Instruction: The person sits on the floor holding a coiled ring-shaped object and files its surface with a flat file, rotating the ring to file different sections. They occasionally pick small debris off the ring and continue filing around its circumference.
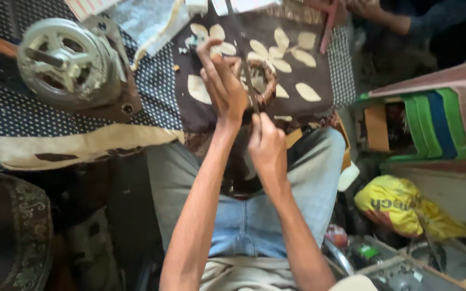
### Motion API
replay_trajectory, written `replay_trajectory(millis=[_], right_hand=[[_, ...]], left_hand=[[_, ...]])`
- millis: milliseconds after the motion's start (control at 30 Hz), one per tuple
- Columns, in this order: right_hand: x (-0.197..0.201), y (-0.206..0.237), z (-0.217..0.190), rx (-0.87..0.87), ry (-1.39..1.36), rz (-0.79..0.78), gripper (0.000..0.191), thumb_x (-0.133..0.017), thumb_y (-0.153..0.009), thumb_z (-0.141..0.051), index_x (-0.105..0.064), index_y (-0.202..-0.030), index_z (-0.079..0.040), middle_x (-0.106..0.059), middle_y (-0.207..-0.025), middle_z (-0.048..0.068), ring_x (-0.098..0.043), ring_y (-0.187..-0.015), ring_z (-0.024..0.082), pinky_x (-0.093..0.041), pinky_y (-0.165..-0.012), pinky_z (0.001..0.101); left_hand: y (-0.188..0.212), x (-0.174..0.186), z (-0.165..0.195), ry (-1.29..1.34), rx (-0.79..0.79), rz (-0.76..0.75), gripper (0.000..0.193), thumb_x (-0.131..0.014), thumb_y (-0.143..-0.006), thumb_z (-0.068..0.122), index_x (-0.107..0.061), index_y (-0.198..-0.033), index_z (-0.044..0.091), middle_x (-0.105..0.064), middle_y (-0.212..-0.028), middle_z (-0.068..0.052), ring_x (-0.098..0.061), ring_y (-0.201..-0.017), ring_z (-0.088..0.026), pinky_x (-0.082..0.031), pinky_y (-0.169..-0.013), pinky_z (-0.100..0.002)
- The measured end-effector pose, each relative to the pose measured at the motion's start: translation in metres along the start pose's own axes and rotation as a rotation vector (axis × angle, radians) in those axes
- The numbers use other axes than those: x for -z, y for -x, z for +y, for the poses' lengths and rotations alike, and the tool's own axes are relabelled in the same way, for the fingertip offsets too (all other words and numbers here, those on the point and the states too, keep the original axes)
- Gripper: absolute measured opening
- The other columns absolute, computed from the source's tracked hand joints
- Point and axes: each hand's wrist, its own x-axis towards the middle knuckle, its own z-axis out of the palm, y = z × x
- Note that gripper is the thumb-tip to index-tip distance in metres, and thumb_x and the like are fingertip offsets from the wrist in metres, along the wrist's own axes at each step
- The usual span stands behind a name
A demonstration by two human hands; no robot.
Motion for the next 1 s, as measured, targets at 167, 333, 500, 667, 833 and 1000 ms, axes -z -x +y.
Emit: replay_trajectory(millis=[167, 333, 500, 667, 833, 1000], right_hand=[[0.001, -0.003, -0.003, 0.029, 0.011, -0.034, 0.028, -0.054, -0.106, -0.019, -0.062, -0.088, 0.0, -0.063, -0.075, 0.029, -0.062, -0.073, 0.05, -0.044, -0.06, 0.0569], [0.003, 0.004, -0.002, -0.01, -0.03, -0.022, 0.028, -0.052, -0.106, -0.018, -0.062, -0.088, 0.001, -0.062, -0.073, 0.029, -0.063, -0.073, 0.05, -0.044, -0.059, 0.0565], [0.002, 0.003, -0.002, 0.0, 0.027, -0.02, 0.029, -0.054, -0.107, -0.02, -0.063, -0.088, 0.0, -0.063, -0.076, 0.029, -0.064, -0.074, 0.049, -0.045, -0.058, 0.056], [0.007, 0.019, 0.001, -0.056, -0.029, -0.046, 0.025, -0.053, -0.104, -0.018, -0.064, -0.09, 0.0, -0.062, -0.074, 0.029, -0.064, -0.074, 0.049, -0.046, -0.059, 0.0552], [-0.001, 0.007, 0.008, 0.046, -0.051, -0.026, 0.025, -0.053, -0.108, -0.018, -0.063, -0.093, 0.0, -0.063, -0.082, 0.029, -0.062, -0.08, 0.051, -0.045, -0.063, 0.0557], [0.01, 0.035, 0.015, -0.064, -0.123, -0.054, 0.024, -0.051, -0.105, -0.016, -0.065, -0.095, 0.0, -0.061, -0.077, 0.028, -0.061, -0.074, 0.05, -0.046, -0.06, 0.0536]], left_hand=[[-0.001, 0.002, -0.004, -0.321, -0.363, 0.057, 0.054, -0.021, -0.121, 0.052, -0.045, -0.123, 0.004, -0.068, -0.096, -0.022, -0.066, -0.075, -0.03, -0.047, -0.075, -0.041], [-0.001, 0.002, -0.005, -0.034, -0.099, 0.016, 0.055, -0.025, -0.113, 0.05, -0.051, -0.12, 0.003, -0.067, -0.069, -0.012, -0.068, -0.067, -0.029, -0.049, -0.071, -0.041], [0.0, 0.004, 0.001, -0.085, -0.17, 0.004, 0.05, -0.026, -0.119, 0.048, -0.051, -0.118, 0.005, -0.069, -0.081, -0.014, -0.07, -0.075, -0.031, -0.047, -0.079, -0.044], [-0.003, 0.001, -0.002, -0.018, -0.103, 0.018, 0.047, -0.027, -0.115, 0.046, -0.05, -0.117, 0.005, -0.066, -0.088, -0.014, -0.072, -0.073, -0.031, -0.05, -0.07, -0.043], [0.001, 0.002, -0.008, -0.108, -0.141, 0.014, 0.048, -0.025, -0.118, 0.047, -0.051, -0.118, 0.007, -0.067, -0.092, -0.013, -0.071, -0.078, -0.03, -0.047, -0.077, -0.045], [-0.006, -0.002, -0.006, -0.016, 0.043, 0.054, 0.048, -0.025, -0.113, 0.046, -0.052, -0.117, 0.007, -0.071, -0.072, -0.011, -0.07, -0.065, -0.03, -0.05, -0.068, -0.042]])
